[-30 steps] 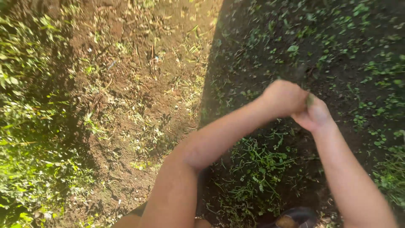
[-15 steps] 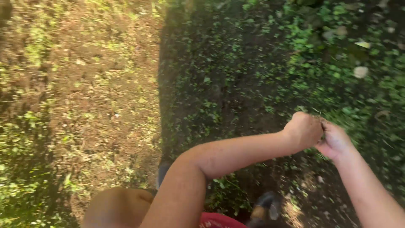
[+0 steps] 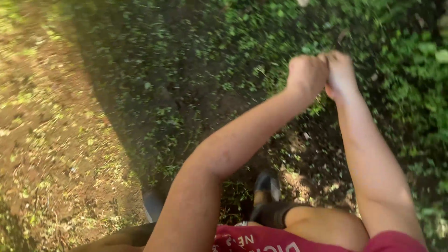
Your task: Removing weeds from a patch of soil in a garden area using hands.
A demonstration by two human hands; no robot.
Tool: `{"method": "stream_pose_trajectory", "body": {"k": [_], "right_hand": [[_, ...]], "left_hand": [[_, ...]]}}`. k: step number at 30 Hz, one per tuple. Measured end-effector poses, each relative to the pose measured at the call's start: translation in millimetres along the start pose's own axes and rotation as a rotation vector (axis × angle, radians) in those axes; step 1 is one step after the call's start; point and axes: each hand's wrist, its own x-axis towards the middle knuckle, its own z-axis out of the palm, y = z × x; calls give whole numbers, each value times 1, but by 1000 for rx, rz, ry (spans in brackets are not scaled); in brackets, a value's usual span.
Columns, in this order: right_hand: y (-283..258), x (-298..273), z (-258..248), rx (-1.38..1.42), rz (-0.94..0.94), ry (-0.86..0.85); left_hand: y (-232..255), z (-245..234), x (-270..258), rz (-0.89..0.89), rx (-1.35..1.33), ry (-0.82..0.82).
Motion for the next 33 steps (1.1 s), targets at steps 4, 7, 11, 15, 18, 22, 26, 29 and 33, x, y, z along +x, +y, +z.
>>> {"method": "stream_pose_trajectory", "body": {"k": [4,7,11,15,18,22,26,29,33], "right_hand": [[-21,-2,-6,-333,-91,111],[-15,2,-24,-761,-268,84],[-10,2,-37,-1182,-367,-1],[-29,-4,-39,-1115,-530,166],[-38,-7,-36,-1099,-416,313],[-32,-9,-40,-1364,-586,197],[-15,-4,-57,-1342,-657,231],[-13,-2,-48,-1307,-648,310],[-13,0,-51,-1300,-691,334]], "left_hand": [[-1,7,26,70,6,12],[-1,30,41,86,-10,127],[-14,43,49,81,-53,182],[-26,22,43,93,-213,214],[-28,17,43,96,-320,279],[-27,16,42,102,-246,284],[-25,35,41,107,-238,294],[-29,37,37,111,-236,333],[-39,43,32,108,-334,280]]}}
